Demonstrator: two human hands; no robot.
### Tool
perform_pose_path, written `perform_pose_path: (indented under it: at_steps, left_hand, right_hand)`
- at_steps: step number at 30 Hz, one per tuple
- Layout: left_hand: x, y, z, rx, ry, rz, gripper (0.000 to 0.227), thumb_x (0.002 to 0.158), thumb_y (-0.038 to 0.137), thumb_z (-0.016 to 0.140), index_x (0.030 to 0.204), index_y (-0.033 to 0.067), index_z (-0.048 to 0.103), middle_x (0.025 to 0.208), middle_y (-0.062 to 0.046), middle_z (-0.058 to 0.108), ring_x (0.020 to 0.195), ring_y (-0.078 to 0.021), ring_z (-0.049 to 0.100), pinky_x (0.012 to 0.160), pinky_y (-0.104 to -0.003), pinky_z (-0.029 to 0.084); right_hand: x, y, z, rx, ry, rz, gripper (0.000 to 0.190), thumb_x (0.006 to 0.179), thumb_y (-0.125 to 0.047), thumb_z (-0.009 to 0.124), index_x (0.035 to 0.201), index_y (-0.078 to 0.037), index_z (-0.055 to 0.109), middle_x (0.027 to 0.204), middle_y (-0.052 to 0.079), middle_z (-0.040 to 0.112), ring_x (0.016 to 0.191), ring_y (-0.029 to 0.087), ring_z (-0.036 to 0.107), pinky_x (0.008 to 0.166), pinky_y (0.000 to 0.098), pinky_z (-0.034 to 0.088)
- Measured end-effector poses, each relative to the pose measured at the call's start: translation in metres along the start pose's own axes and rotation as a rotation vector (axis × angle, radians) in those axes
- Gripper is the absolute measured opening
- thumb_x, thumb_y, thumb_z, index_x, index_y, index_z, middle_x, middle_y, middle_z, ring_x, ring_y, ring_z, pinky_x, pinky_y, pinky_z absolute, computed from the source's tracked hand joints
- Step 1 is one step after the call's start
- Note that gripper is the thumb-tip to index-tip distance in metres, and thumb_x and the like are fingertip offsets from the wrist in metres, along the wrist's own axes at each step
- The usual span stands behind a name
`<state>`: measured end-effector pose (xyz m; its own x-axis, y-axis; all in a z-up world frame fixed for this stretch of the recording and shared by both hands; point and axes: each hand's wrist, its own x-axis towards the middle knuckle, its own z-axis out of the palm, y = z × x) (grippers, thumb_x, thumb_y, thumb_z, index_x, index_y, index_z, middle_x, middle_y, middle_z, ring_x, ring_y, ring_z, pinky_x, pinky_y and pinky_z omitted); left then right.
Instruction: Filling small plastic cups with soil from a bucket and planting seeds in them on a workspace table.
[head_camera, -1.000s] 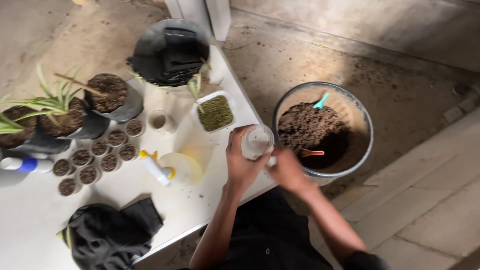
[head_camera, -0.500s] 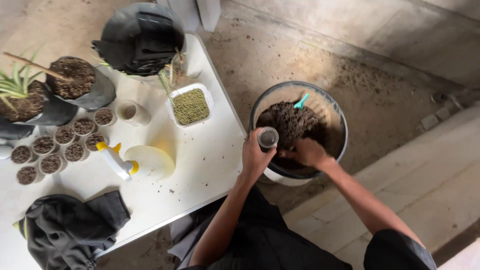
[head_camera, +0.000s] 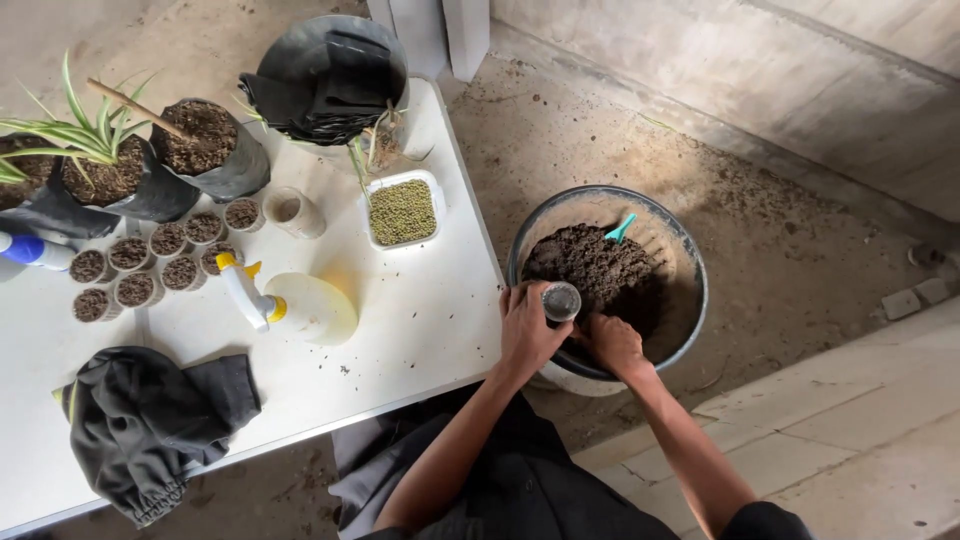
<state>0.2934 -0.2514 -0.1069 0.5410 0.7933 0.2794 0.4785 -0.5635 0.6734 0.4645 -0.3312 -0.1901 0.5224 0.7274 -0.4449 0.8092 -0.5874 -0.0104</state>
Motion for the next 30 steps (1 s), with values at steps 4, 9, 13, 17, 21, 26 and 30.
perform_pose_path:
  at_steps: [4,9,13,17,21,26,30]
  left_hand:
    - [0.001,0.003,-0.005,0.008,0.016,0.004,0.064,0.076,0.029,0.088,0.125,0.0106,0.051,0.107,-0.014,0.074,0.119,-0.0307,0.06,0.111,-0.058,0.034]
    - [-0.001,0.001,-0.005,0.001,0.026,0.037,0.063,0.077,0.027,0.087,0.126,0.0106,0.051,0.109,-0.014,0.074,0.12,-0.0308,0.059,0.11,-0.058,0.034]
    - [-0.002,0.0,-0.003,-0.011,0.039,0.053,0.062,0.078,0.028,0.087,0.126,0.0106,0.052,0.107,-0.013,0.074,0.121,-0.0298,0.058,0.11,-0.058,0.034]
    - [-0.001,-0.002,0.001,-0.006,0.051,0.054,0.062,0.077,0.028,0.088,0.125,0.0104,0.053,0.107,-0.013,0.074,0.12,-0.0295,0.059,0.11,-0.058,0.034]
    - [-0.002,-0.005,0.004,0.009,0.049,0.056,0.064,0.076,0.029,0.087,0.126,0.0106,0.053,0.108,-0.013,0.074,0.121,-0.0289,0.059,0.111,-0.059,0.034]
    - [-0.001,-0.006,0.002,-0.017,0.038,0.045,0.064,0.079,0.03,0.086,0.128,0.0102,0.051,0.109,-0.014,0.074,0.117,-0.0309,0.064,0.112,-0.06,0.033]
    - [-0.002,-0.005,0.0,-0.027,0.032,0.045,0.066,0.077,0.028,0.088,0.129,0.0086,0.053,0.111,-0.017,0.073,0.12,-0.0327,0.063,0.112,-0.062,0.033]
  right_hand:
    - [-0.008,0.001,-0.019,-0.103,0.161,0.001,0.043,0.087,-0.051,0.075,0.105,-0.012,0.074,0.089,0.012,0.072,0.089,0.038,0.076,0.068,0.0562,0.062]
    - [-0.055,-0.027,-0.104,0.25,0.209,0.049,0.026,0.1,-0.033,0.057,0.112,-0.025,0.078,0.097,0.009,0.078,0.093,0.04,0.076,0.082,0.054,0.063]
    - [-0.04,-0.028,-0.082,0.204,0.156,0.018,0.027,0.099,-0.042,0.055,0.104,-0.033,0.08,0.094,0.002,0.079,0.093,0.034,0.077,0.084,0.0486,0.063]
    - [-0.025,-0.029,-0.045,0.038,0.203,-0.043,0.022,0.096,-0.032,0.059,0.1,-0.026,0.08,0.089,0.003,0.078,0.091,0.03,0.078,0.08,0.0427,0.065]
    - [-0.008,-0.014,-0.027,0.225,0.101,-0.042,0.031,0.096,-0.034,0.058,0.107,-0.017,0.081,0.095,0.014,0.08,0.096,0.038,0.077,0.086,0.0511,0.062]
    - [-0.003,-0.006,-0.038,0.364,0.133,0.01,0.023,0.092,-0.039,0.064,0.107,-0.031,0.08,0.091,0.009,0.08,0.093,0.036,0.077,0.08,0.0507,0.063]
    - [-0.024,-0.009,-0.061,0.604,0.251,0.079,0.02,0.091,-0.038,0.065,0.101,-0.031,0.081,0.094,0.008,0.079,0.096,0.037,0.074,0.08,0.0531,0.061]
